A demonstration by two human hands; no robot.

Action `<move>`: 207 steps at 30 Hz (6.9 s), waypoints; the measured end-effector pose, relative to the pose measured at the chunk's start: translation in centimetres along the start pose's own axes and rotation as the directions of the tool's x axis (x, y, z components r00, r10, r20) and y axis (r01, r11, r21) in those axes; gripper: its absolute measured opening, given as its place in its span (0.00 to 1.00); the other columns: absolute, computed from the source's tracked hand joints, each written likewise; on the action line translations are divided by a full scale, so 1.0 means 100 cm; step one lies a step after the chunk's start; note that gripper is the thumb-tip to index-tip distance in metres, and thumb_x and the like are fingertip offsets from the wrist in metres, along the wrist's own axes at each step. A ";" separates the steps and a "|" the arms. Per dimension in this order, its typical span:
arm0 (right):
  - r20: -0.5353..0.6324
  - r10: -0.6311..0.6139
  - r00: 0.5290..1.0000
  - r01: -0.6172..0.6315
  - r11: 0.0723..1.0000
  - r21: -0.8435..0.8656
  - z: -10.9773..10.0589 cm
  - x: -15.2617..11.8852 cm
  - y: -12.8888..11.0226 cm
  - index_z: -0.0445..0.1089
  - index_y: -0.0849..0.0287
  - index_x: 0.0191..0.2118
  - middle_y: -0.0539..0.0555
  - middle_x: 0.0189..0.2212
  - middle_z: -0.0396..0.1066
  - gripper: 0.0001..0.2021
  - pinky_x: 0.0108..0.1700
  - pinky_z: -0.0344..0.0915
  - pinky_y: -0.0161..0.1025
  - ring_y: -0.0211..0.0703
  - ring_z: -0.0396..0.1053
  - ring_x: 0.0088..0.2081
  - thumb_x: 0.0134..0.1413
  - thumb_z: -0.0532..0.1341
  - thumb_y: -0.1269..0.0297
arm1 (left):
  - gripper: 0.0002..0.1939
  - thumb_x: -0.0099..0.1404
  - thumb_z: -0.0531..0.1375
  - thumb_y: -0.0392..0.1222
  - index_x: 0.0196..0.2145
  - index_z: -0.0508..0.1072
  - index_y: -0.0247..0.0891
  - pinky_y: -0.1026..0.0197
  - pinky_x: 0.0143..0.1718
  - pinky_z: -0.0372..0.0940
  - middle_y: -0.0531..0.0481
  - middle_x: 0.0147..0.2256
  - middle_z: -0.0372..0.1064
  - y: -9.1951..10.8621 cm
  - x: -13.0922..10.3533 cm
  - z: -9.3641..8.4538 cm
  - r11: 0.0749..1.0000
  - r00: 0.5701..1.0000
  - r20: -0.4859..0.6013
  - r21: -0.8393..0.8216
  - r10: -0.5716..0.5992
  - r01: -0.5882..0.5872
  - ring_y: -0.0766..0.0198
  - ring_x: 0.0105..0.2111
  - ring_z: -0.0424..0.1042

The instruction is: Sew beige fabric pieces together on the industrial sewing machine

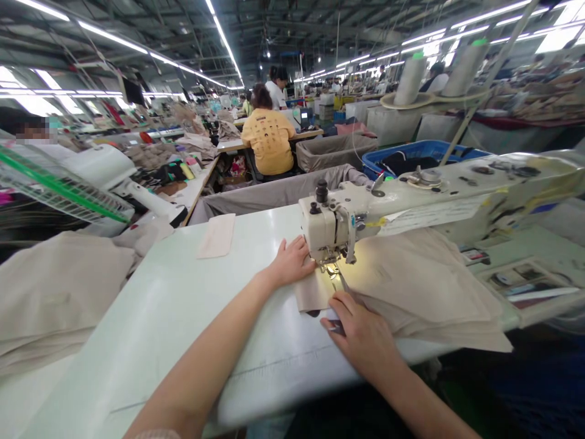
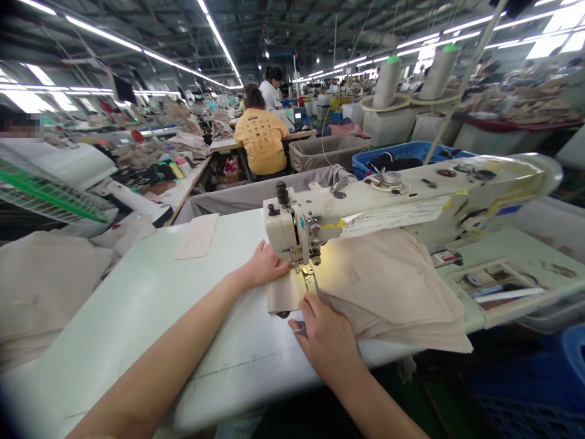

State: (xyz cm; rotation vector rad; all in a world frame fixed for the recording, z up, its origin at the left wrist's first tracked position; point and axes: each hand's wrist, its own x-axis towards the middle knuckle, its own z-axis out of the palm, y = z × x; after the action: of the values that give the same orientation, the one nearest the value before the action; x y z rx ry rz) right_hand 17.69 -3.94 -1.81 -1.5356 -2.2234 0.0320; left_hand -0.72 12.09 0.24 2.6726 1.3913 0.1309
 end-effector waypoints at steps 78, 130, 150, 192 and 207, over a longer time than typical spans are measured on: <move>-0.040 0.018 0.999 -0.018 1.000 0.000 0.011 0.002 -0.005 0.73 0.60 0.52 0.57 0.56 0.74 0.15 0.37 0.74 0.37 0.45 0.79 0.41 0.62 0.57 0.70 | 0.16 0.74 0.49 0.37 0.54 0.71 0.36 0.52 0.55 0.70 0.40 0.50 0.72 0.023 -0.045 0.008 0.941 0.920 -0.235 -0.056 0.312 -0.334 0.56 0.51 0.72; 0.078 0.055 0.995 -0.060 0.997 0.058 -0.005 0.005 0.001 0.72 0.58 0.53 0.57 0.57 0.72 0.14 0.42 0.74 0.38 0.47 0.77 0.48 0.63 0.59 0.67 | 0.08 0.70 0.55 0.35 0.44 0.71 0.35 0.49 0.53 0.68 0.42 0.47 0.67 0.074 -0.061 0.000 0.996 0.996 -0.054 0.058 0.067 -0.064 0.52 0.47 0.65; 0.098 0.073 0.993 -0.078 0.996 0.048 -0.003 0.003 0.000 0.70 0.59 0.55 0.58 0.58 0.71 0.16 0.42 0.74 0.39 0.47 0.77 0.47 0.63 0.58 0.68 | 0.11 0.70 0.56 0.37 0.49 0.70 0.38 0.51 0.46 0.71 0.42 0.49 0.68 0.072 -0.062 0.002 0.995 0.996 -0.047 0.059 0.079 -0.077 0.51 0.47 0.66; 0.106 0.093 0.990 -0.094 0.996 0.006 -0.001 0.014 -0.003 0.71 0.59 0.55 0.57 0.59 0.71 0.16 0.41 0.74 0.37 0.46 0.78 0.44 0.62 0.59 0.69 | 0.14 0.75 0.49 0.39 0.48 0.74 0.37 0.53 0.53 0.69 0.43 0.46 0.74 0.025 -0.039 -0.003 0.941 0.927 -0.163 0.043 0.337 -0.335 0.56 0.48 0.72; -0.007 0.044 0.999 -0.044 0.999 -0.014 0.015 0.004 0.000 0.72 0.61 0.57 0.57 0.59 0.72 0.18 0.43 0.75 0.37 0.46 0.78 0.45 0.62 0.58 0.68 | 0.14 0.74 0.51 0.37 0.51 0.73 0.34 0.51 0.53 0.71 0.41 0.48 0.74 0.025 -0.043 0.003 0.934 0.899 -0.256 0.050 0.355 -0.355 0.55 0.48 0.72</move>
State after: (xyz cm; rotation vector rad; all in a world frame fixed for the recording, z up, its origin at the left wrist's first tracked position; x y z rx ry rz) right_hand 17.02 -3.27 -3.06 -1.5901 -2.1893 0.0242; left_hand -1.08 7.11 0.22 2.9692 0.9345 0.5347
